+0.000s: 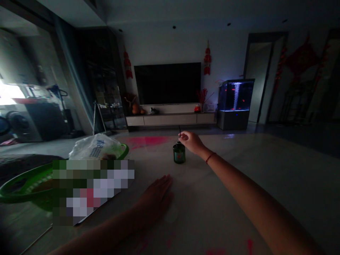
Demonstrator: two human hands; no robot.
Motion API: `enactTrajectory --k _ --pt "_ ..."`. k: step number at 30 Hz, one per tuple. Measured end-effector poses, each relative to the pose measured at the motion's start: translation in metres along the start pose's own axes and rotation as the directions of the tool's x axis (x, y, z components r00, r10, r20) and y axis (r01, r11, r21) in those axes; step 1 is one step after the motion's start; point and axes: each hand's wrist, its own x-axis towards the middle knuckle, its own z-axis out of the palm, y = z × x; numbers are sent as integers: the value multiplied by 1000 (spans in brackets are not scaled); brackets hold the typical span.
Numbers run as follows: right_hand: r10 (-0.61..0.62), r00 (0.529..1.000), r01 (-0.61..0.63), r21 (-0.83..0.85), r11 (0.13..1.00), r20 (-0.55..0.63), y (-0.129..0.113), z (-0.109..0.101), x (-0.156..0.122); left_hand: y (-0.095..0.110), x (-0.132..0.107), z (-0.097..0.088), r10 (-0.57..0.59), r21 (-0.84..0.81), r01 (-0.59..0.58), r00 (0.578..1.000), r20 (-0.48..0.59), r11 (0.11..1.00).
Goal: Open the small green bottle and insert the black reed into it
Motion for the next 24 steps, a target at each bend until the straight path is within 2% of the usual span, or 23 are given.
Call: enactTrajectory --k 4,7,11,16,24 --pt "8 999 -7 -13 1000 42 -2 0 5 1 -1 -3 -3 -2 3 1000 13 1000" --pt "128 992 -128 56 990 17 4 2 12 -1 -1 -1 10 1 -10 1000 8 1000" --pt "286 958 -282 142 949 -12 18 9 21 -3 -1 2 18 1 -18 1000 -17 1000" --pt "313 950 -307 145 941 -17 27 11 24 0 -1 0 -5 -3 5 1000 -4 1000" --pt "318 945 -326 127 937 79 14 2 11 2 -2 -4 -4 9 4 1000 15 1000"
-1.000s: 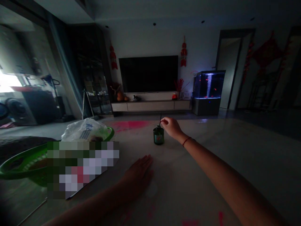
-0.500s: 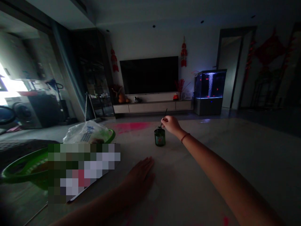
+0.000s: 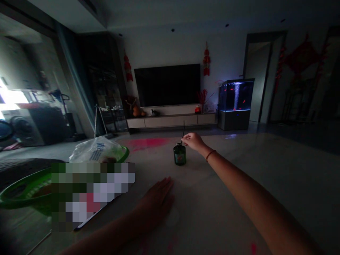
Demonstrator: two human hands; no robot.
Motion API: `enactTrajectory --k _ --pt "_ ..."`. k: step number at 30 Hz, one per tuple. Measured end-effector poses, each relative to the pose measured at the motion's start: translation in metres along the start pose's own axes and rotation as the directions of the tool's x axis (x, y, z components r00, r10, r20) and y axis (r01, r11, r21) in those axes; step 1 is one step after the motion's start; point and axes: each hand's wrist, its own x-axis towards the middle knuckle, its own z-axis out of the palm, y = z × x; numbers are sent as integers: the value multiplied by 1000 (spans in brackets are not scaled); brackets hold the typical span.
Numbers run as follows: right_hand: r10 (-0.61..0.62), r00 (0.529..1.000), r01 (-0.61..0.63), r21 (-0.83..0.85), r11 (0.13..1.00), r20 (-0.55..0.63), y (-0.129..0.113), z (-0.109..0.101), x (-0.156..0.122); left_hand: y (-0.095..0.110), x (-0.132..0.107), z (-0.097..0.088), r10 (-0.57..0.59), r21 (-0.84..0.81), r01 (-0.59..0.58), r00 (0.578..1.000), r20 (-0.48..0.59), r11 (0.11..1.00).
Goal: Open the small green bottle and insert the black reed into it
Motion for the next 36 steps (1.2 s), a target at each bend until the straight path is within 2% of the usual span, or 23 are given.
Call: enactTrajectory --k 4,8,10,13,17,21,25,32,34,36 --pt "-10 1000 9 -101 995 -9 0 -12 -15 -1 0 0 5 0 -5 1000 -10 1000" --pt "-192 981 177 -390 904 -1 2 -20 -46 -1 0 -2 8 -3 -8 1000 -25 1000" --pt "-261 960 276 -466 840 98 4 -21 -67 -1 1 -5 33 -4 -34 997 -69 999" --pt "-230 945 323 -551 769 234 9 -19 -96 -2 3 -10 99 -4 -100 987 -126 995" --pt "-257 890 449 -631 633 375 15 -19 -116 -5 8 -19 100 101 -81 974 -205 992" --pt "-324 837 546 -702 456 441 21 -26 -115 -13 13 -25 205 308 -122 945 -254 943" --pt "-349 782 613 -741 274 517 23 -35 -111 -25 15 -27 170 353 -49 931 -323 934" --pt "-312 798 583 -792 183 515 17 -40 -111 -38 14 -30 120 332 20 910 -397 943" --pt "-273 834 535 -825 181 480 14 -39 -111 -38 14 -32 95 320 33 921 -378 947" --pt "-233 889 438 -880 183 394 11 -36 -112 -37 14 -34 61 314 53 938 -342 948"
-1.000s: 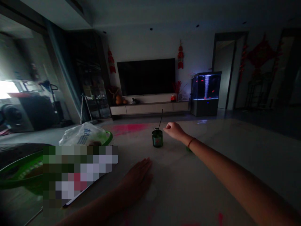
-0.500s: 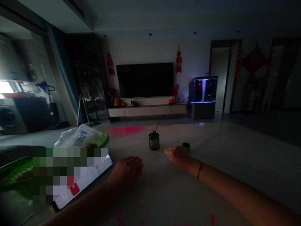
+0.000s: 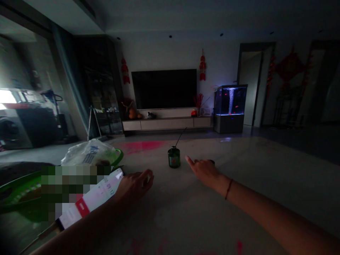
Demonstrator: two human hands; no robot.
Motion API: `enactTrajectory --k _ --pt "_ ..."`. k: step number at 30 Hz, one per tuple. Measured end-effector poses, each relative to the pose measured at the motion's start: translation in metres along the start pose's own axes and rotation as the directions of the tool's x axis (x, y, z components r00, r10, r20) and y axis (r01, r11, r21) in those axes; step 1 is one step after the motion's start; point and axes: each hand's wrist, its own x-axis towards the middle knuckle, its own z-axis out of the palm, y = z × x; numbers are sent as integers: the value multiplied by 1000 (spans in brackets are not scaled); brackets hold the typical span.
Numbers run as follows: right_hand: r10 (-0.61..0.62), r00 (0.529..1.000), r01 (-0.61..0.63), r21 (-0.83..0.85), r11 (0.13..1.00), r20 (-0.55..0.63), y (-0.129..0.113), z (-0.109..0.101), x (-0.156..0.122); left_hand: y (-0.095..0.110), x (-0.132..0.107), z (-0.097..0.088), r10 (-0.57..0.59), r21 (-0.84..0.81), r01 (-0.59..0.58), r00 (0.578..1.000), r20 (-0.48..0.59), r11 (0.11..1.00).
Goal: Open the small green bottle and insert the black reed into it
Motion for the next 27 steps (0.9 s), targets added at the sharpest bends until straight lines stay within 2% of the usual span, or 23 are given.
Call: enactTrajectory --k 2,4,10,15,19,23,27 --pt "96 995 -95 -48 994 16 -4 -1 1 0 2 0 -18 10 18 998 58 1000" --pt "130 991 -127 -98 987 29 -7 -1 1 -1 3 2 -30 15 29 993 110 999" --pt "52 994 -40 -115 993 100 -15 -5 -2 -3 1 15 -24 1 24 990 139 1000" --pt "18 987 -36 113 993 160 -7 -10 1 -5 2 20 -39 29 33 978 203 999" --pt "45 982 -108 351 930 182 13 -13 24 -5 3 17 -46 68 28 957 286 997" --pt "145 985 -172 501 848 93 22 -18 60 -6 3 17 -48 59 31 950 308 998" --pt "103 995 -76 572 816 -14 11 -19 86 -8 1 25 -40 69 23 967 251 997"
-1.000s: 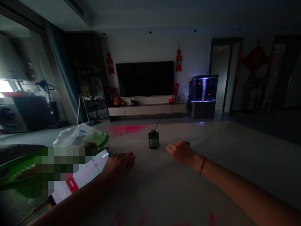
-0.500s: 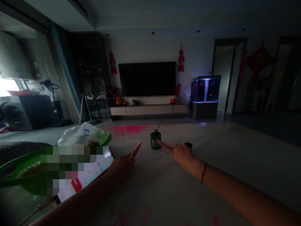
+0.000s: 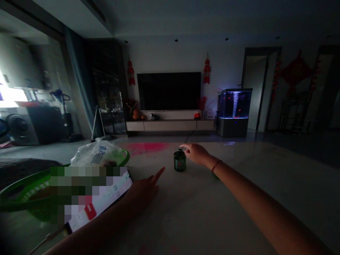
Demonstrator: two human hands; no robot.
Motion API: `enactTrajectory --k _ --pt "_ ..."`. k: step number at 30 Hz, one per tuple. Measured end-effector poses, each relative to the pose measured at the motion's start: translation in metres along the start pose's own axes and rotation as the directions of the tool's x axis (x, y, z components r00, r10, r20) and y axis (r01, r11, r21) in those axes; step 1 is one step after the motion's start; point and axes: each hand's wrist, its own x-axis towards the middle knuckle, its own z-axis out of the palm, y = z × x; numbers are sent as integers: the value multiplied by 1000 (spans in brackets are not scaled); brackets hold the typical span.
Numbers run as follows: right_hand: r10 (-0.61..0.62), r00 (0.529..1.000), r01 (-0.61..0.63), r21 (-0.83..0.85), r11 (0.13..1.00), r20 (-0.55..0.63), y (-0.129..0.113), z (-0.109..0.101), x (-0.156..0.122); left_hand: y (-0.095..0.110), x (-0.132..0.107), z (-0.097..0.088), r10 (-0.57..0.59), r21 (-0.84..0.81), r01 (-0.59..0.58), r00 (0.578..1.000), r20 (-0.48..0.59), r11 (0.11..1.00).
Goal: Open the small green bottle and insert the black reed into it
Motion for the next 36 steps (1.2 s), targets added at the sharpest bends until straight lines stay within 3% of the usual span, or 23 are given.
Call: enactTrajectory --k 6,17,21,26,36 --pt "-13 1000 15 -100 995 13 -12 16 10 -1 0 3 11 -35 -11 1000 -18 999" --pt "-10 999 17 -146 989 44 -5 8 18 1 -2 -2 18 -49 -18 1000 -2 999" --pt "-21 986 59 -224 973 168 -12 0 32 4 -2 -4 26 -5 -25 999 38 1000" --pt "-7 927 124 -288 950 374 -21 -11 51 4 -2 -2 35 31 -36 999 18 999" --pt "-34 877 233 -365 901 478 -28 -11 76 6 -3 -7 46 57 -48 998 40 997"
